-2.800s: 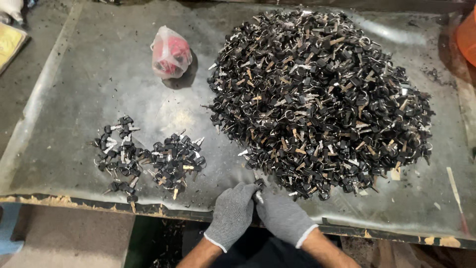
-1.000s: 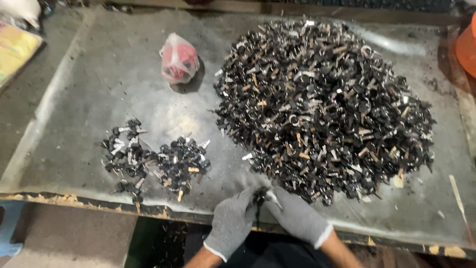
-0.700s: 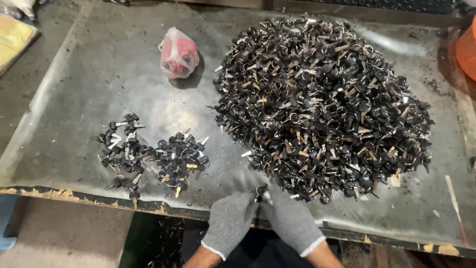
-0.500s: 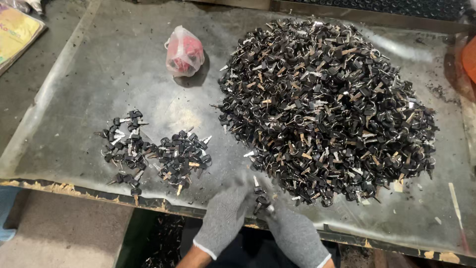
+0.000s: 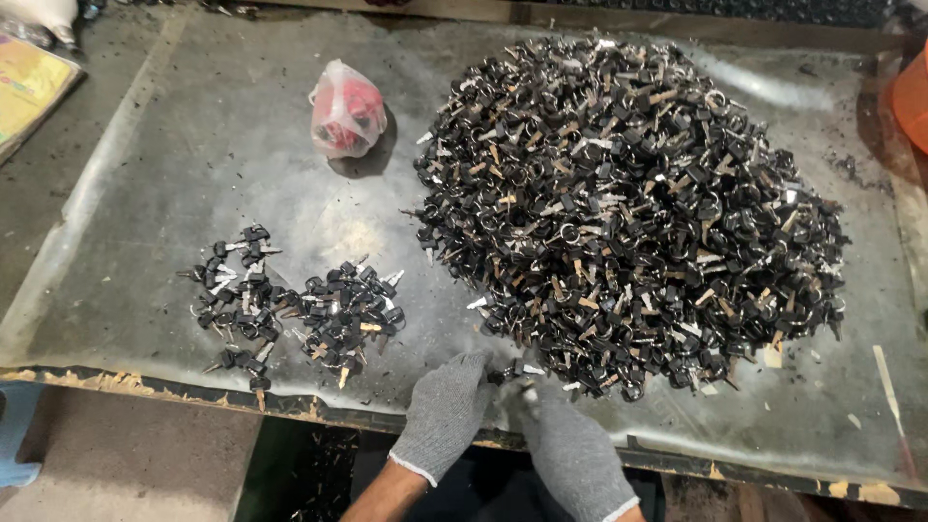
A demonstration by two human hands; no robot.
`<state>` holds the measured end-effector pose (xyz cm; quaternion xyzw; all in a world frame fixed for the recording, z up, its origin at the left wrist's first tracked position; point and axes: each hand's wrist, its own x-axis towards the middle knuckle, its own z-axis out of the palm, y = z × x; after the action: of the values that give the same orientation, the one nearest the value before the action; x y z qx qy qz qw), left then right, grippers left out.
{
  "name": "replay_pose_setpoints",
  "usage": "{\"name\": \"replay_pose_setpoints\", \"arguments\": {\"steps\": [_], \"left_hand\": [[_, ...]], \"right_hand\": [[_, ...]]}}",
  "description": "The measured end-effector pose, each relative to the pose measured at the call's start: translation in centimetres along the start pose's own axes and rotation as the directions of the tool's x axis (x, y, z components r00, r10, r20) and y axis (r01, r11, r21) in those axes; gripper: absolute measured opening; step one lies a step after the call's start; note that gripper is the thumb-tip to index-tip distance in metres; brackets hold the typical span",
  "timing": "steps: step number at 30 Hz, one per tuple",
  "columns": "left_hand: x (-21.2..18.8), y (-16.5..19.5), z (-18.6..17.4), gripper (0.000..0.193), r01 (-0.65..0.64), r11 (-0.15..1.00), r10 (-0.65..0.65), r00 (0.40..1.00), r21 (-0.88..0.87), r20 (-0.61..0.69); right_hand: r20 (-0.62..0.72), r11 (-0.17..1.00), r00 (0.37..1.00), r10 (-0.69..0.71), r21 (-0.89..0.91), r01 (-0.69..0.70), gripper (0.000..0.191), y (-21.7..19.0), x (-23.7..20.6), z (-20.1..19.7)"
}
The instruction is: The person, wearing gray work gloves, picks small black metal parts one at a time from a large pile on a metal worktable and places them into a separate sorted pile on the left side of the table. The sorted pile gradually grows as the person continues moving parts across the table.
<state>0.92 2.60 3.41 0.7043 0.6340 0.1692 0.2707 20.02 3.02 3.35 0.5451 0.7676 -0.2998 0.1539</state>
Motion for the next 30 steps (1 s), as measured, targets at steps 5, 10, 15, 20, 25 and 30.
{"name": "replay_pose_setpoints", "arguments": {"steps": [5, 10, 15, 20, 25, 30], "left_hand": [[-0.6, 0.0, 0.9, 0.02, -0.027, 0.996, 0.018, 0.995, -0.091, -0.095], [-0.9, 0.0, 1.2, 0.018, -0.12, 0.991, 0.109, 0.981, -0.061, -0.16], [-1.0, -0.4, 1.3, 0.018, -0.162, 0.986, 0.152, 0.969, -0.035, -0.194], [-1.2, -0.7, 1.9, 0.017, -0.206, 0.978, 0.206, 0.96, 0.022, -0.191], [-0.9, -1.1, 2.5, 0.018, -0.239, 0.97, 0.243, 0.945, 0.047, -0.217], [-0.7, -1.1, 2.5, 0.017, -0.239, 0.967, 0.251, 0.951, 0.087, -0.18]], "right_hand": [[-0.071, 0.984, 0.995, 0.066, 0.17, -0.053, 0.043, -0.9, 0.3, -0.2], [-0.331, 0.996, 0.939, -0.093, -0.026, 0.089, 0.044, -2.1, 0.3, -1.5], [0.157, 0.991, 0.983, 0.091, 0.083, -0.105, 0.065, -1.8, -0.1, -4.1], [-0.118, 0.985, 0.988, 0.096, 0.153, -0.077, 0.059, -2.5, -0.3, -3.0], [-0.217, 0.992, 0.976, -0.006, 0.119, 0.033, 0.055, -1.7, 1.2, -0.9], [-0.114, 0.996, 0.992, 0.048, 0.085, -0.038, 0.029, -0.5, 1.7, -0.8]]}}
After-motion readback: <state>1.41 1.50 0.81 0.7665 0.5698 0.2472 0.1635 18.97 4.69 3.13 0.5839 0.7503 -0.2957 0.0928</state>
